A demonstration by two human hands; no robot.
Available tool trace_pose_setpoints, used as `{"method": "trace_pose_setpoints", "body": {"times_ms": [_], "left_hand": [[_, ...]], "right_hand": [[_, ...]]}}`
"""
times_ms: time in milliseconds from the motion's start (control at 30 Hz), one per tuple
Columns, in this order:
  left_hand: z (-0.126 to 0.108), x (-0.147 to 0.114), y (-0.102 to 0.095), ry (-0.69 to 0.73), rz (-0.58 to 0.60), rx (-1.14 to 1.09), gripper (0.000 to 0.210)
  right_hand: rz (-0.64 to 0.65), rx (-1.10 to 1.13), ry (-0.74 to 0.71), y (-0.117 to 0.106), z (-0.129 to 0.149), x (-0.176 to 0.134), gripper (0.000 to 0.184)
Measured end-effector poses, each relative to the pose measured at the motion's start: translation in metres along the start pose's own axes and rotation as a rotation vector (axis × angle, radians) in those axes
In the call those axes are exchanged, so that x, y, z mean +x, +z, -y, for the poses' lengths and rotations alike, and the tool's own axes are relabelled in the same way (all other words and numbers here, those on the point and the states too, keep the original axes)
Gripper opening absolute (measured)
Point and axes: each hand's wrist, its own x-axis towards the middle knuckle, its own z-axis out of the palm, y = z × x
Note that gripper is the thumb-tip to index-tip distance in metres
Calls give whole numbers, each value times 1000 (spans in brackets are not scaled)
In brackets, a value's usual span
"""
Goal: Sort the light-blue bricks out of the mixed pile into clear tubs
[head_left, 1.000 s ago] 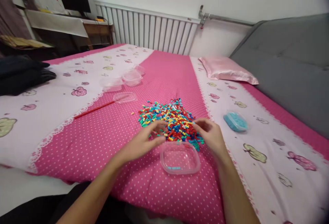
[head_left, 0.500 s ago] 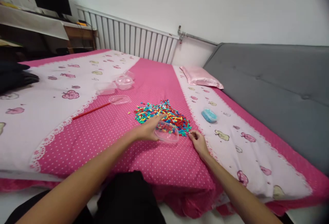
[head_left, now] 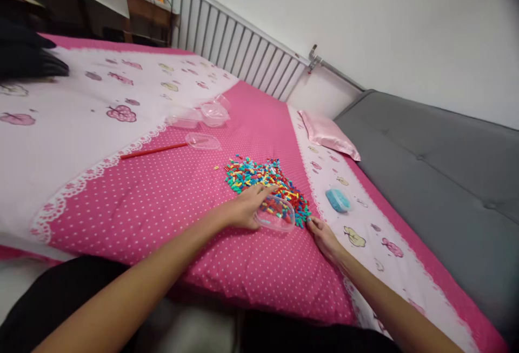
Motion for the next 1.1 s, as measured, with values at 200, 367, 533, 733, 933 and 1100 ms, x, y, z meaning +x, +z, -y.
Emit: {"method": "trace_pose_setpoints", "body": {"times_ms": [200, 367, 533, 733, 933, 1100], "left_hand": [[8, 25, -70, 5, 17, -36, 117], [10, 109, -119, 34, -24, -352, 48], [51, 138, -70, 42, -46, -480, 30], [67, 120, -40, -82, -72, -503, 25], [46, 125, -48, -161, 44, -492, 17], [41, 126, -44, -107, 185, -422, 9]], "right_hand": [[-100, 36, -52, 0, 12, -11, 32], [-166, 120, -269, 15, 112, 23, 35], [278, -216, -575, 38, 189, 64, 18], [600, -568, -601, 64, 156, 41, 13], [398, -891, -812, 78, 144, 9, 33], [459, -1020, -828, 86, 135, 15, 24]]}}
